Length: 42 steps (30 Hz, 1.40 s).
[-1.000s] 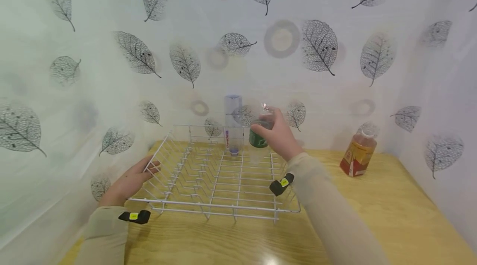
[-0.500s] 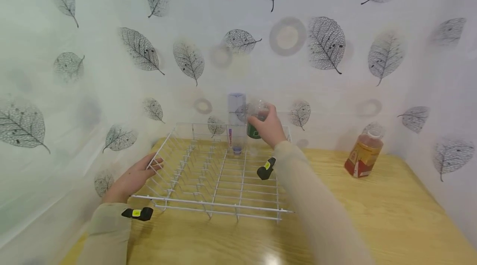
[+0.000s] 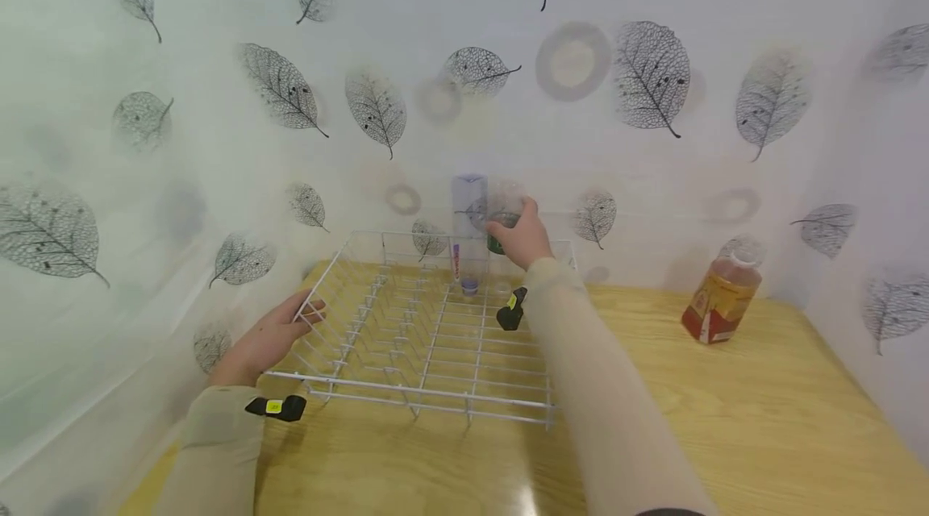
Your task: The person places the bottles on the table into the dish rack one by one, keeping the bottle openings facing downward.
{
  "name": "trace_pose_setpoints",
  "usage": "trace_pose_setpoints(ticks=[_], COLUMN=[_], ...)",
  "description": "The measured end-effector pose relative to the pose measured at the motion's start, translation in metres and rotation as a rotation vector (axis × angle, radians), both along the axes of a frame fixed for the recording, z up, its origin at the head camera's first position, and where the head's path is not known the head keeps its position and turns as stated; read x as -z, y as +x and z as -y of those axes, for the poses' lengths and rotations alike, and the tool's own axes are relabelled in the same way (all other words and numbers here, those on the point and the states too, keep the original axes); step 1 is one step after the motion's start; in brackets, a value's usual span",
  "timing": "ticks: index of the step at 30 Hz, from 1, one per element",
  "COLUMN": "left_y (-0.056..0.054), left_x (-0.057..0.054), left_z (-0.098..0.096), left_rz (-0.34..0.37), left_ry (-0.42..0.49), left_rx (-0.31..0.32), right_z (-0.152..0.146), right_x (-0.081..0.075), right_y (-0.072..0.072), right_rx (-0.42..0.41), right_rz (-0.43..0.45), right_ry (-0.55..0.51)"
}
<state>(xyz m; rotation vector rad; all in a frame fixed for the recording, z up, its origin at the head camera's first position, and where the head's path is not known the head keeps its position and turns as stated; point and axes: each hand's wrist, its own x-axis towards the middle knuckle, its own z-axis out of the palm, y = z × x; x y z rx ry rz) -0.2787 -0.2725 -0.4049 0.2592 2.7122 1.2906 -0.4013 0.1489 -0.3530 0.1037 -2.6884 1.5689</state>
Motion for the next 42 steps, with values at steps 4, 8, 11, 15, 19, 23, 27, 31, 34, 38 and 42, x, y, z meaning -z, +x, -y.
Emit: trace_pose_setpoints(ticks=[4, 8, 11, 15, 19, 23, 27, 31, 34, 38, 42], left_y=[-0.002, -0.001, -0.001, -0.002, -0.002, -0.002, -0.002, -0.003, -0.003, -0.003, -0.003], left_x=[0.000, 0.000, -0.001, -0.002, -0.002, -0.002, -0.002, -0.001, -0.001, 0.001, 0.001], left_z=[-0.002, -0.001, 0.000, 0.000, 0.000, 0.000, -0.001, -0.003, -0.002, 0.000, 0.002], left_rz=[0.000, 0.013, -0.002, -0.022, -0.006, -0.004, -0.011, -0.008, -0.004, -0.002, 0.014], left_ry=[0.016, 0.014, 0.005, -0.002, 0.009, 0.011, 0.007, 0.009, 0.009, 0.029, 0.075], left_rx=[0.006, 0.002, 0.005, 0.010, 0.012, 0.008, 0.005, 0.009, 0.014, 0.014, 0.018], right_z=[-0.002, -0.006, -0.010, -0.017, -0.028, -0.047, -0.076, -0.115, -0.145, -0.182, -0.215], right_x=[0.000, 0.000, -0.004, -0.012, -0.019, -0.031, -0.041, -0.046, -0.046, -0.039, -0.027], right_y=[0.004, 0.010, 0.014, 0.021, 0.026, 0.032, 0.044, 0.062, 0.076, 0.093, 0.110], right_rx=[0.002, -0.005, -0.018, -0.044, -0.059, -0.061, -0.039, 0.021, 0.093, 0.232, 0.398], right_rz=[0.022, 0.033, 0.021, 0.012, -0.015, -0.070, -0.160, -0.277, -0.344, -0.380, -0.325], right_ry=[0.013, 0.011, 0.003, -0.007, 0.040, 0.110, 0.169, 0.243, 0.274, 0.257, 0.157])
